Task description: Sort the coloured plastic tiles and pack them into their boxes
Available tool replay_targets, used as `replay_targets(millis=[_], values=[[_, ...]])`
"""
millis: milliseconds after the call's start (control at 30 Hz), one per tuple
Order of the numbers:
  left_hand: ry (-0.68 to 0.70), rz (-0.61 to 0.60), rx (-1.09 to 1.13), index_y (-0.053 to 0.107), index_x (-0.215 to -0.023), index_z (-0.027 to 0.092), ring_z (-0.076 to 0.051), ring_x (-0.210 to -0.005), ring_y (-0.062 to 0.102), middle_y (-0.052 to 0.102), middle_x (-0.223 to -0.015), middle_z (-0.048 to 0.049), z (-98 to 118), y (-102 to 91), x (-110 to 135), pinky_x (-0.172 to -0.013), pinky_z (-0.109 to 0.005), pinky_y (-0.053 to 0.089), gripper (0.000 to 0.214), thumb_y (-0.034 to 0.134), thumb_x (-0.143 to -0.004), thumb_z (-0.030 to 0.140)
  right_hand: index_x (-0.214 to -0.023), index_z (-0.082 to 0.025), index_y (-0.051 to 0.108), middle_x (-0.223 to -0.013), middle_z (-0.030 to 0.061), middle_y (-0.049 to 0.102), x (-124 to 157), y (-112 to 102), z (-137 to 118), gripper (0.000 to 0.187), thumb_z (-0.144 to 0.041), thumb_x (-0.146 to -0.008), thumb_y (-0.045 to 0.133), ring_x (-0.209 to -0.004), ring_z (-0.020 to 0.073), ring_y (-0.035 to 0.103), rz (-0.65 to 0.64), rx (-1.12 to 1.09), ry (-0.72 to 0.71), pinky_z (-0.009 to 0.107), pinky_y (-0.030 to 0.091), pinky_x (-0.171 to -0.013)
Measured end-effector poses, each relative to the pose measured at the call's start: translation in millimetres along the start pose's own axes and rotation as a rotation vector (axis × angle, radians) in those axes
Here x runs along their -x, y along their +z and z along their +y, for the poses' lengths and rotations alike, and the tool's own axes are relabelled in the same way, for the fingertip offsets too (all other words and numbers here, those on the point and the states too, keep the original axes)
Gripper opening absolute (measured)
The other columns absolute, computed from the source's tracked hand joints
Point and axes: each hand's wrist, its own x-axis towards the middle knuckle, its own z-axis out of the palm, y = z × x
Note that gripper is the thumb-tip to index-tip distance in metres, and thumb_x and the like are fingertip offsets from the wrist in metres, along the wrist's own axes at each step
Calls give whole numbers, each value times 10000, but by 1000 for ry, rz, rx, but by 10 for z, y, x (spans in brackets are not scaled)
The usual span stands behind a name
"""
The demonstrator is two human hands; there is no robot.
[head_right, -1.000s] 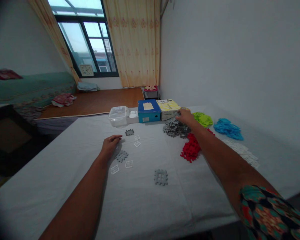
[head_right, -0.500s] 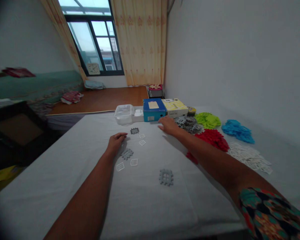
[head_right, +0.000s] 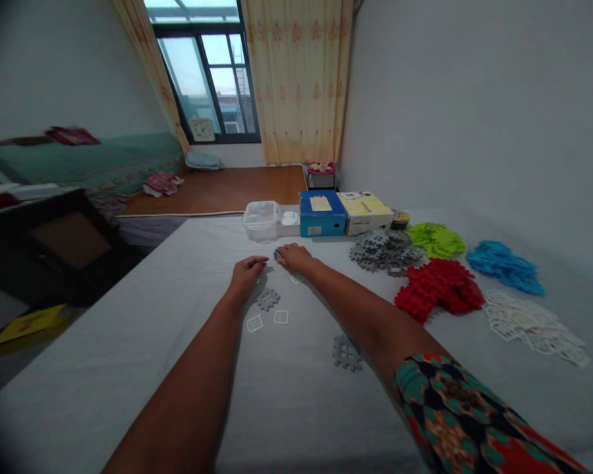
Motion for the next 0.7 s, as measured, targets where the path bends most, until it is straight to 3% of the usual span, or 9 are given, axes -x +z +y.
replay_targets(millis=[200,300,400,600,700], values=[[5,0,-34,775,-841,149,-201,-706,645,735,-749,-84,39,-15,27,-616,-279,454,321,672,-600,334,-1224,-269,621,-1168,94,679,169,-87,76,403,-458,-868,617,-1124,275,561,-26,14,-7,377,464,-873],[0,-9,-55,777,-865,144,-179,-650,620,735,-758,-86,49,-25,31,-578,-264,427,348,673,-602,347,-1253,-248,604,-1246,105,649,417,-206,234,462,-457,-843,639,-1177,294,516,72,50,17,394,438,-899],[-9,-2,-76,780,-846,152,-171,-619,600,731,-746,-84,70,-27,33,-555,-259,411,344,679,-588,356,-1283,-219,588,-1310,106,616,738,-357,606,508,-453,-836,645,-1197,302,497,158,74,175,402,427,-930],[-11,-4,-56,781,-814,160,-206,-695,634,731,-746,-92,111,-18,31,-579,-266,428,327,699,-553,340,-1293,-169,599,-1294,132,623,1445,-643,1601,515,-407,-837,632,-1172,301,537,242,114,594,390,429,-975],[-1,-4,-59,782,-807,166,-204,-689,635,727,-736,-89,105,-19,27,-577,-266,420,306,693,-560,322,-1262,-129,614,-1254,154,639,1671,-723,1837,468,-364,-858,611,-1133,276,570,280,103,678,370,435,-982]])
